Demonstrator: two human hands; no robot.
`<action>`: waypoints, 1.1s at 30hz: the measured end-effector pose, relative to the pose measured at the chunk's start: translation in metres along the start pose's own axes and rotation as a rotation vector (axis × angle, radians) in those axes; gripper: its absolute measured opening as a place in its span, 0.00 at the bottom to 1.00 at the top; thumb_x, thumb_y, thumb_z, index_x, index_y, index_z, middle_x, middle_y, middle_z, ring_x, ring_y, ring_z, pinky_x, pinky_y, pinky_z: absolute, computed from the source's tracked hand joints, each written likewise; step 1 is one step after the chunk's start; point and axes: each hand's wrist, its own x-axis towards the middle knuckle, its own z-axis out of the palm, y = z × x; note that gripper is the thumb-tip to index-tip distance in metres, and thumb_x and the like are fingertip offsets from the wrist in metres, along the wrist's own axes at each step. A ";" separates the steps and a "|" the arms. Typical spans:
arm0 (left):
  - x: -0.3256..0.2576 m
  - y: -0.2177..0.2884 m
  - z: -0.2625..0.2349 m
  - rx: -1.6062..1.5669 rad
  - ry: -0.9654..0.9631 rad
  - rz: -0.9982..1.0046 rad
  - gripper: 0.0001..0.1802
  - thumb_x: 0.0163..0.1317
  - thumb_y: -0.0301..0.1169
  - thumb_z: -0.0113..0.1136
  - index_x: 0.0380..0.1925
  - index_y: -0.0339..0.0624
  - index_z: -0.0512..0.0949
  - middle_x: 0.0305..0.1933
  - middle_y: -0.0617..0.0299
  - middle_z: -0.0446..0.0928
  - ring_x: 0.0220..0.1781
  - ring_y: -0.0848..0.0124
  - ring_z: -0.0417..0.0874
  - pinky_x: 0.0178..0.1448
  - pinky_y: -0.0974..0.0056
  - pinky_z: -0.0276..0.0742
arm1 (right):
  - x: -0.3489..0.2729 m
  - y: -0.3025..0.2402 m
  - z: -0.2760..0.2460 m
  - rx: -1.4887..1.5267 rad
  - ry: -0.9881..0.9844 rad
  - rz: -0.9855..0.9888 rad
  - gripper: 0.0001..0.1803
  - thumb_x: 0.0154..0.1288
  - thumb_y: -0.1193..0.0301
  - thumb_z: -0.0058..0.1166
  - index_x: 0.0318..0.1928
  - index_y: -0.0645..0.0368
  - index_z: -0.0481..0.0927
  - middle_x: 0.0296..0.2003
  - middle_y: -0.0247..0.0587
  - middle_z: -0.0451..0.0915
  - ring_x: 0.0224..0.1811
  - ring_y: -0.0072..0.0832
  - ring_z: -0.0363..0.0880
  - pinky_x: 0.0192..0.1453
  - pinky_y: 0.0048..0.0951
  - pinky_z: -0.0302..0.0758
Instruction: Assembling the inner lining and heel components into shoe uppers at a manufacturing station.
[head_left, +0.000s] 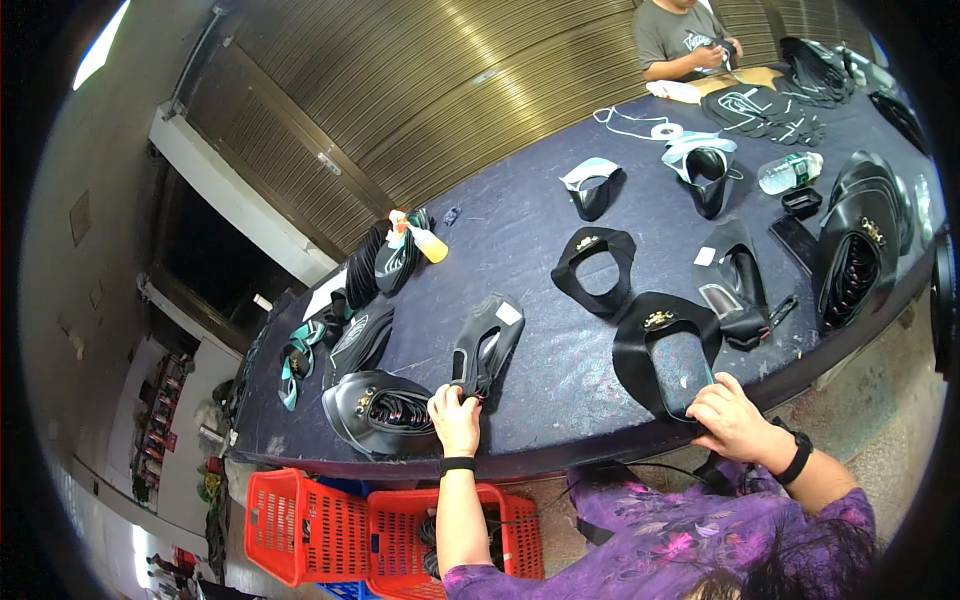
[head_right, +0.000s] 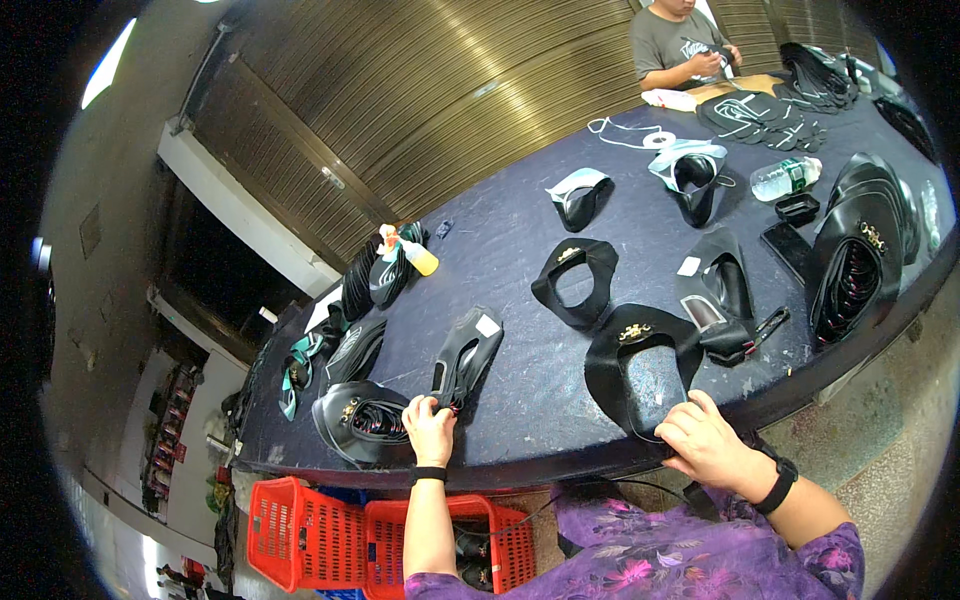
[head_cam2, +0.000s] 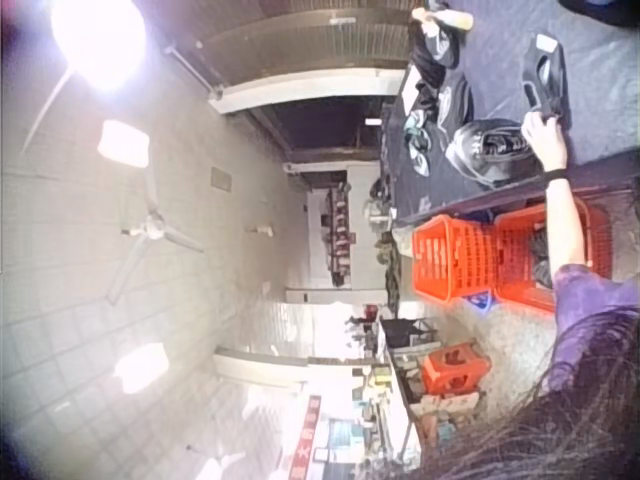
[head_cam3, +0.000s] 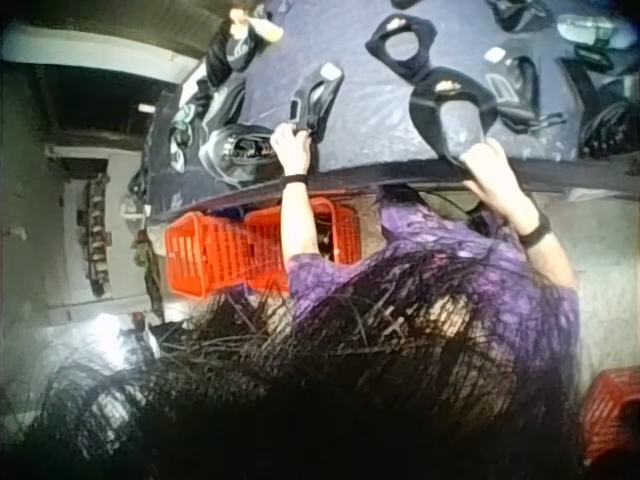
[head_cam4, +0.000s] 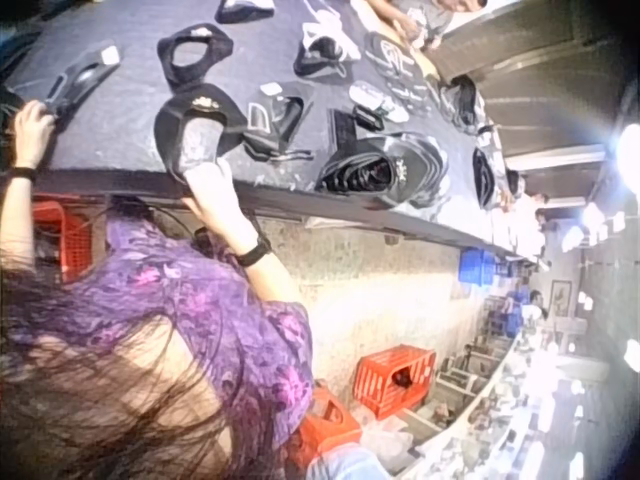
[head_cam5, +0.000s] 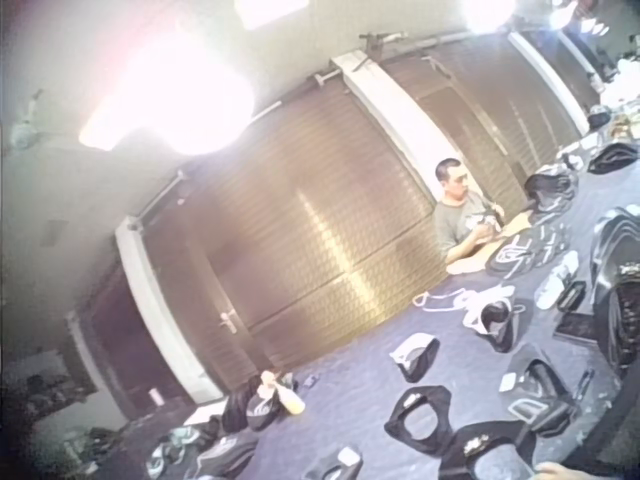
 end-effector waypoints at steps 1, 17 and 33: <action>0.006 -0.001 -0.002 -0.005 0.002 0.005 0.09 0.34 0.27 0.63 0.20 0.46 0.75 0.40 0.59 0.69 0.50 0.60 0.66 0.52 0.56 0.59 | 0.001 0.002 -0.002 -0.004 0.001 0.006 0.26 0.32 0.68 0.65 0.37 0.56 0.70 0.33 0.37 0.70 0.42 0.34 0.68 0.56 0.41 0.57; 0.105 0.070 -0.057 -0.645 0.185 0.115 0.05 0.48 0.28 0.55 0.24 0.38 0.73 0.28 0.55 0.70 0.33 0.60 0.68 0.39 0.60 0.65 | 0.022 0.024 -0.067 0.773 0.161 0.298 0.23 0.37 0.71 0.66 0.37 0.64 0.72 0.34 0.37 0.73 0.37 0.24 0.71 0.42 0.26 0.67; 0.002 0.236 -0.033 -0.877 -0.262 0.598 0.07 0.47 0.29 0.56 0.28 0.40 0.74 0.43 0.54 0.71 0.44 0.59 0.72 0.49 0.57 0.63 | 0.027 -0.003 -0.091 0.317 0.083 -0.258 0.19 0.38 0.64 0.64 0.30 0.57 0.71 0.27 0.37 0.69 0.34 0.35 0.68 0.45 0.38 0.64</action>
